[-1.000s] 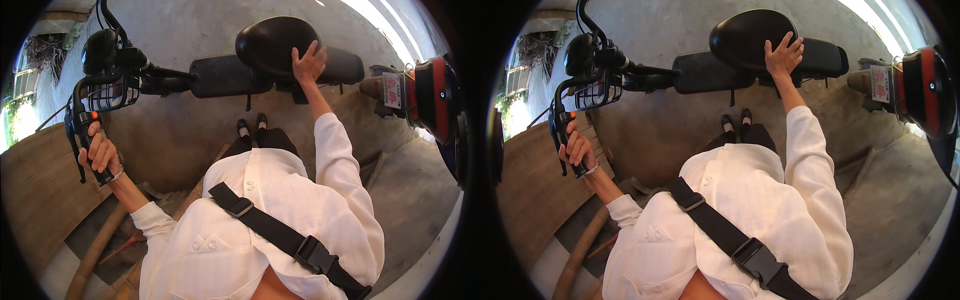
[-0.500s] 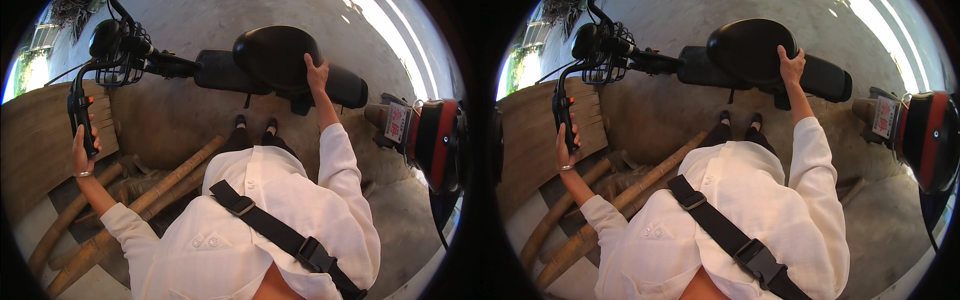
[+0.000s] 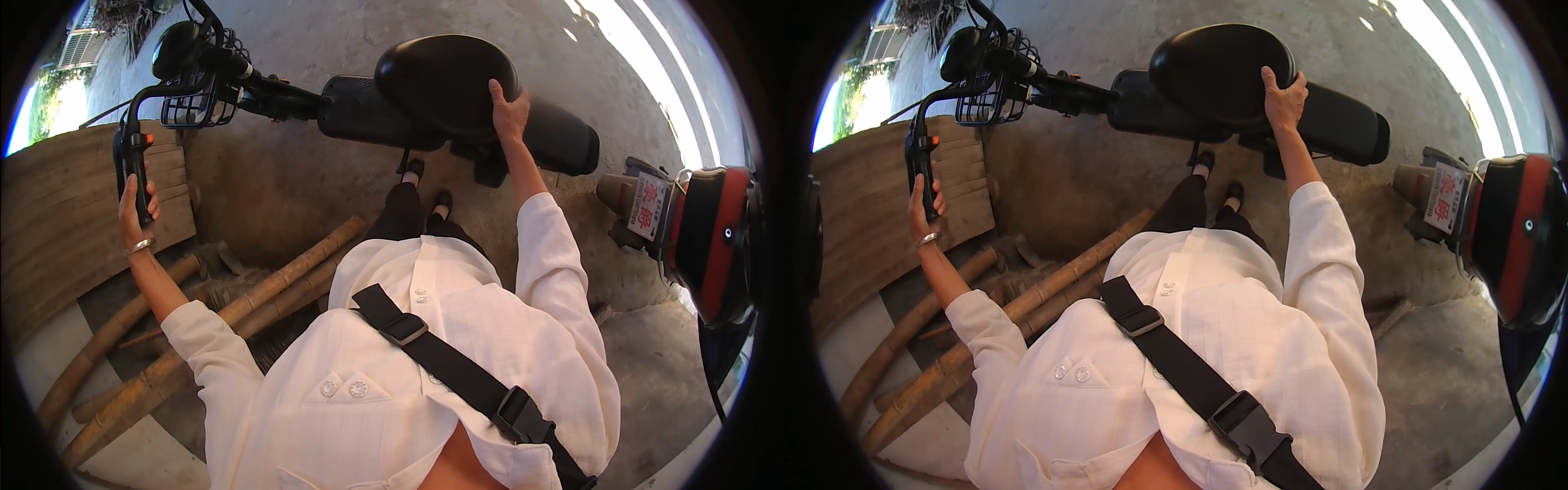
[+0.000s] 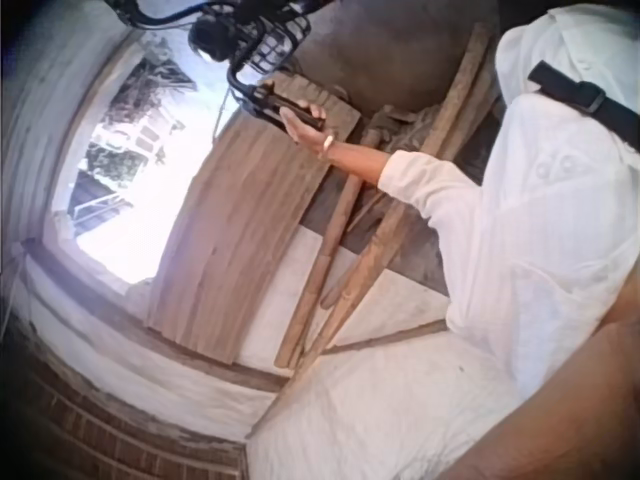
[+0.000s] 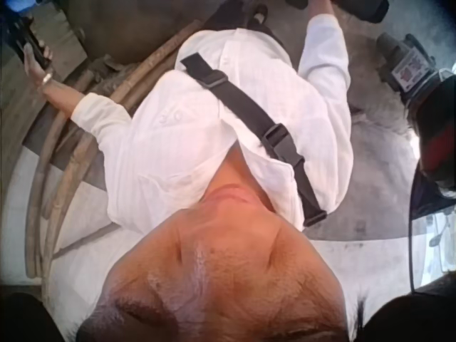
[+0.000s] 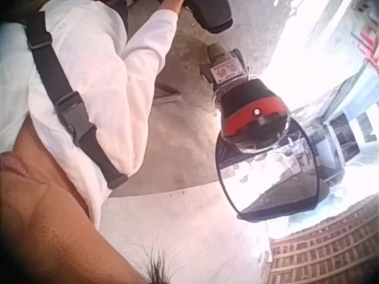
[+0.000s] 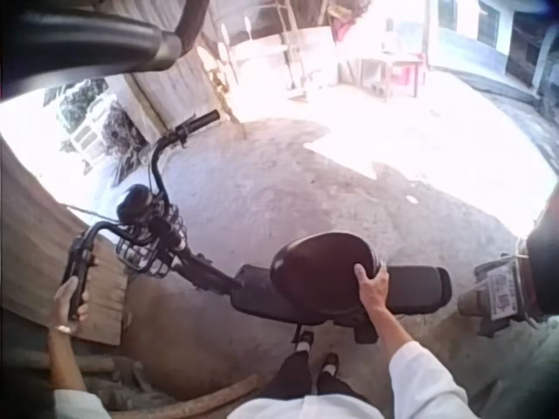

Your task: The person sweeps a concrete outdoor area using a traditional straw broom. They move a parked electric scooter to access the space underneath and continue sweeping around it. The person also briefly places the broom into the scooter's front basket before resuming the cleaning task.

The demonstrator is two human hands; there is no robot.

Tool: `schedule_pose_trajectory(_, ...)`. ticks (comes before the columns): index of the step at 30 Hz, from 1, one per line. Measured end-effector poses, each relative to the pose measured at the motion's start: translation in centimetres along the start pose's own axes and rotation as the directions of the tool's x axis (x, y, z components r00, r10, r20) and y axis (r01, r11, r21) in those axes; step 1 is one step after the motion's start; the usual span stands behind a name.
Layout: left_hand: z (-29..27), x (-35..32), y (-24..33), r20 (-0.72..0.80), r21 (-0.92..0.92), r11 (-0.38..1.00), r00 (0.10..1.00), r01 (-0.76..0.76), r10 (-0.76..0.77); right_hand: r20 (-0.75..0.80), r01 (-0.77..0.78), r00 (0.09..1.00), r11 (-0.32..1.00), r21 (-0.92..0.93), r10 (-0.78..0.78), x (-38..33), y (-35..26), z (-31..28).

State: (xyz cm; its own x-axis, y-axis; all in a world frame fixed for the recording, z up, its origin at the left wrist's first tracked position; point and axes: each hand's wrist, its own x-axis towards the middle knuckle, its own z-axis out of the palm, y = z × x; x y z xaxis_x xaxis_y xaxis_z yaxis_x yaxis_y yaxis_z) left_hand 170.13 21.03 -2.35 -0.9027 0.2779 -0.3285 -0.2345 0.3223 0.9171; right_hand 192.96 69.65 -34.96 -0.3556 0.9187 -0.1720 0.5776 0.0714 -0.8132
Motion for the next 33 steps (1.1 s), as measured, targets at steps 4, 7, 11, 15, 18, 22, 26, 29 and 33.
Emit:
schedule_pose_trajectory(4,-0.3,-0.2,-0.5,0.035,-0.031,0.999,0.999,0.006,-0.005,-0.03,-0.017,0.999,1.0,-0.026,0.017,-0.8,-0.5,0.1)
schedule_pose_trajectory(7,-0.1,-0.2,-0.4,0.023,-0.011,1.0,1.0,-0.018,0.018,-0.042,-0.032,0.999,0.999,-0.023,0.031,-1.1,-0.6,0.0)
schedule_pose_trajectory(11,0.2,-0.5,0.1,-0.038,0.013,1.0,0.999,-0.001,0.002,-0.031,-0.038,0.999,0.999,-0.005,0.038,-1.7,-1.1,-1.0)
schedule_pose_trajectory(15,-0.1,-1.7,-1.1,-0.073,-0.021,1.0,0.997,0.008,-0.01,-0.034,-0.037,0.999,0.998,0.045,0.038,-2.7,-1.3,-2.0)
schedule_pose_trajectory(18,-0.1,-3.8,-1.8,-0.206,-0.013,0.998,0.976,0.064,-0.065,-0.037,0.017,0.999,0.993,0.119,-0.013,-3.8,-0.2,-2.5)
schedule_pose_trajectory(22,-1.7,-5.1,-3.3,-0.268,0.049,0.99,0.957,0.131,-0.114,-0.064,0.054,0.997,0.978,0.204,-0.042,-5.4,1.6,-2.3)
schedule_pose_trajectory(26,-4.1,-5.8,-6.6,-0.248,-0.026,0.993,0.962,0.111,-0.114,-0.077,0.044,0.997,0.945,0.323,-0.02,-7.2,1.0,-1.4)
schedule_pose_trajectory(29,-2.1,-6.5,-7.0,-0.233,-0.101,0.992,0.967,0.077,-0.099,-0.077,0.052,0.997,0.936,0.349,-0.027,-7.5,0.2,-1.6)
schedule_pose_trajectory(33,-0.1,-6.1,-5.4,-0.235,-0.085,0.996,0.971,0.022,-0.042,-0.06,0.047,0.998,0.942,0.334,-0.029,-6.8,0.0,-1.8)
